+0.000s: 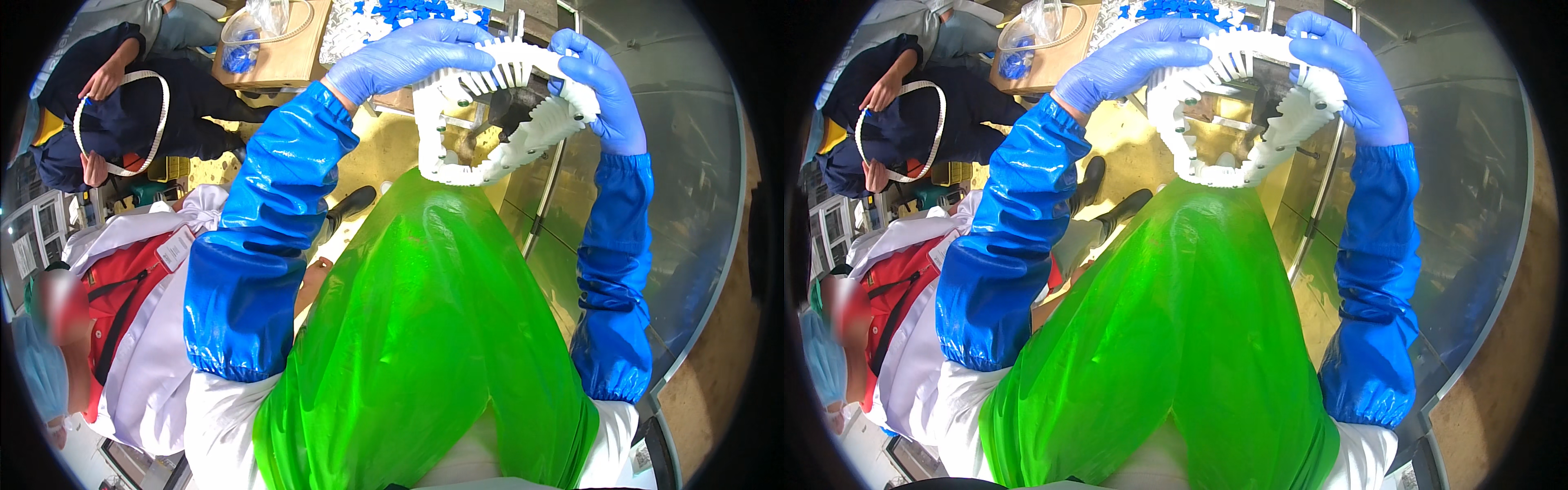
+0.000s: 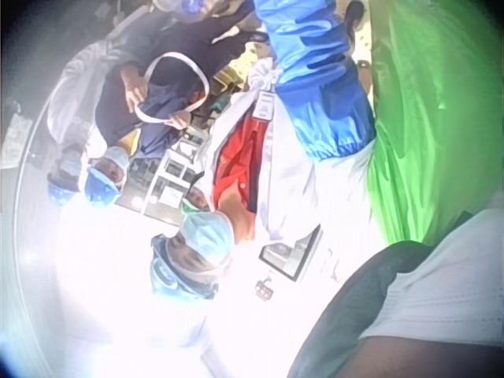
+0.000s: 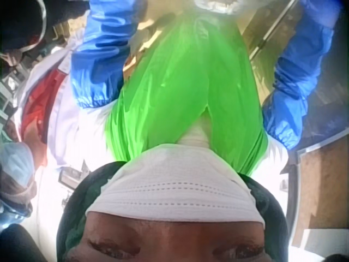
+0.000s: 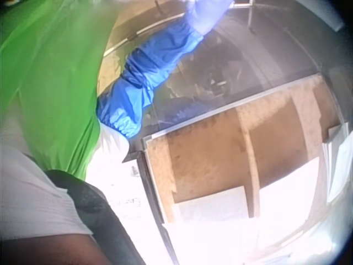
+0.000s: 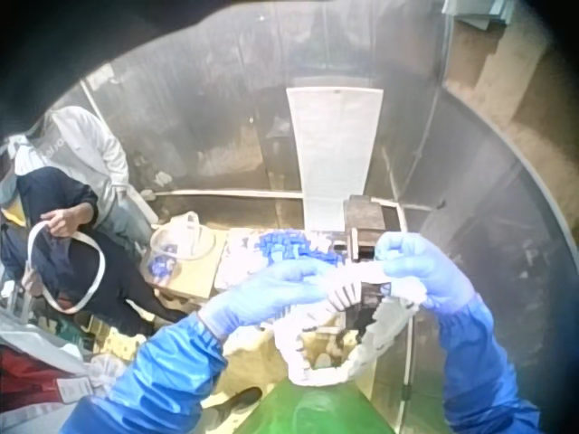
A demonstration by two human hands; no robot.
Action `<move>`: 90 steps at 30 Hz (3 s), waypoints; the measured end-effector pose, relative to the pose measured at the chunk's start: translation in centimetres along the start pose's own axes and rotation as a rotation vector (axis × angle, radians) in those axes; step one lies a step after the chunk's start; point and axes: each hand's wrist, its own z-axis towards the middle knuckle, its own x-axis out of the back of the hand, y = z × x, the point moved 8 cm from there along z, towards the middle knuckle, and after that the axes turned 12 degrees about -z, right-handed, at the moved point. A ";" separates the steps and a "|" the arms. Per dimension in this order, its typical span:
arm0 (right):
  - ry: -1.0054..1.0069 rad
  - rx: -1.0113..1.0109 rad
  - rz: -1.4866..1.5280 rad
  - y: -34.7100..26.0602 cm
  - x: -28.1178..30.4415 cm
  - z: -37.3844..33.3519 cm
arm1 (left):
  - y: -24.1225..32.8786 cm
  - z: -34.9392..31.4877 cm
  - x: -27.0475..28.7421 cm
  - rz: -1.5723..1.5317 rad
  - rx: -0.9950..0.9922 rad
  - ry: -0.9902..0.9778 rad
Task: The person attaches small blue plastic pieces to a white circular plastic frame held in a vise. They repeatedly pick up blue pieces and press them into slots around the frame's circumference, occasionally rotating the frame to access different sections.
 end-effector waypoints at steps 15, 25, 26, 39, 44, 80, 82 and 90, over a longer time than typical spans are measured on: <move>0.030 0.043 -0.172 -1.3 -0.7 -0.8 | 0.6 1.3 -1.1 0.190 -0.021 -0.082; 0.006 -0.021 -0.159 1.0 1.4 -0.1 | 1.2 2.1 -1.3 0.274 0.024 -0.023; 0.008 -0.030 -0.165 1.0 1.4 0.0 | 1.3 2.0 -1.3 0.295 0.029 0.026; 0.062 0.054 -0.623 1.0 3.5 3.8 | 4.7 6.0 -1.7 0.724 -0.200 -0.120; 0.133 -0.016 -0.686 -1.3 2.9 3.8 | 3.8 7.8 -0.6 0.899 -0.312 -0.042; 0.438 0.073 -0.916 -1.0 5.4 4.7 | 2.1 12.5 -0.2 1.085 -0.238 -0.111; 0.438 0.115 -0.927 -1.1 5.3 4.9 | 0.8 12.6 0.5 1.115 -0.379 -0.076; 0.488 0.185 -0.961 -2.0 4.8 4.2 | 2.1 12.4 -0.4 1.078 -0.380 -0.072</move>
